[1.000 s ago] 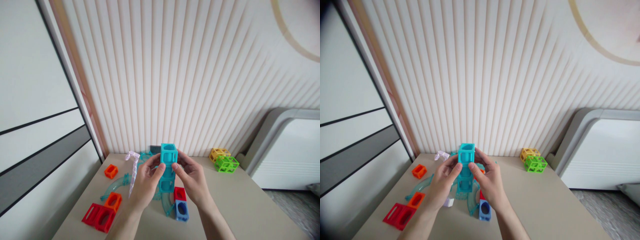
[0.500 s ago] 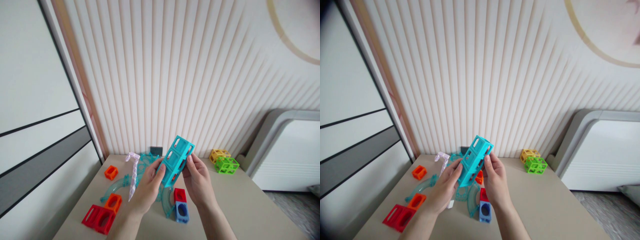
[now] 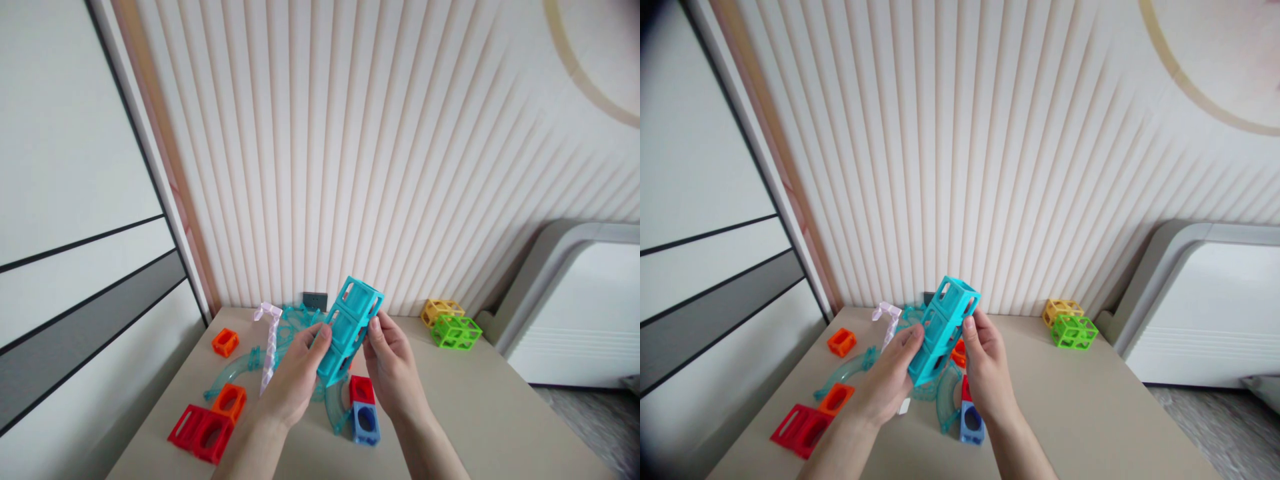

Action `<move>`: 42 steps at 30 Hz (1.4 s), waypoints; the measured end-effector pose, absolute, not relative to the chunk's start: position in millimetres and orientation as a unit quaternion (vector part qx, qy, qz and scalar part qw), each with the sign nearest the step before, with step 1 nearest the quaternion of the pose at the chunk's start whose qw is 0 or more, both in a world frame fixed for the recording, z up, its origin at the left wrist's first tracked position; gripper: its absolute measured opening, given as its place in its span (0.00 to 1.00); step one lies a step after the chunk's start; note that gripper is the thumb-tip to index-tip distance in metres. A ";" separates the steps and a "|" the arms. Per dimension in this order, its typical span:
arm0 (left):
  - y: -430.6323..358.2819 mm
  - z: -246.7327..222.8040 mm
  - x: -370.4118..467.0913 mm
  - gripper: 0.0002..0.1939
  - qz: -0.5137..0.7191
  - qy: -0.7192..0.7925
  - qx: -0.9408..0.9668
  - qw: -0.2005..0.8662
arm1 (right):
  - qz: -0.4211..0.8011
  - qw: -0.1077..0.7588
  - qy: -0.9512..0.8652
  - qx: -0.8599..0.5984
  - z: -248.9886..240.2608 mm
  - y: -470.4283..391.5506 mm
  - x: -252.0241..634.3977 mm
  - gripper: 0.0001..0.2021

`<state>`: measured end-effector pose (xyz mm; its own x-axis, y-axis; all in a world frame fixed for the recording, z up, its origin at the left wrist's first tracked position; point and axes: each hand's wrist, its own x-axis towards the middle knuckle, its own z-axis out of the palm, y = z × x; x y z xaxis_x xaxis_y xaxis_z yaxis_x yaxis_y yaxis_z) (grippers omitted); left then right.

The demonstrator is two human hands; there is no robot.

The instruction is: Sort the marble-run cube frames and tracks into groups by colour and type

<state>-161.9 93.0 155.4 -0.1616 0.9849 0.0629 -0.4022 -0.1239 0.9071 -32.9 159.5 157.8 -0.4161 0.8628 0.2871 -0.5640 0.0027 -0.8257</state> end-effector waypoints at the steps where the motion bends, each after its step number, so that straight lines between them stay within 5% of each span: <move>1: 92.8 156.7 -161.2 0.26 0.651 0.376 0.366 0.549 | 0.692 0.519 -0.477 -0.154 157.8 158.5 -33.5 0.14; 17: 85.6 161.5 -154.3 0.23 0.684 0.306 0.312 0.583 | 0.726 0.523 -0.431 -0.119 166.4 155.0 -39.1 0.10; 37: 96.2 148.1 -157.3 0.27 0.639 0.276 0.246 0.675 | 0.674 0.531 -0.486 -0.166 156.1 153.7 -34.8 0.20; 42: 98.3 147.2 -160.7 0.29 0.661 0.391 0.337 0.545 | 0.659 0.545 -0.486 -0.182 156.4 156.4 -35.6 0.18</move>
<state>-160.7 98.3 147.2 -0.1787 0.9837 0.0191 -0.4574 -0.1002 0.8836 -35.6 156.4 156.4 -0.3405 0.8943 0.2902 -0.5409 0.0661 -0.8385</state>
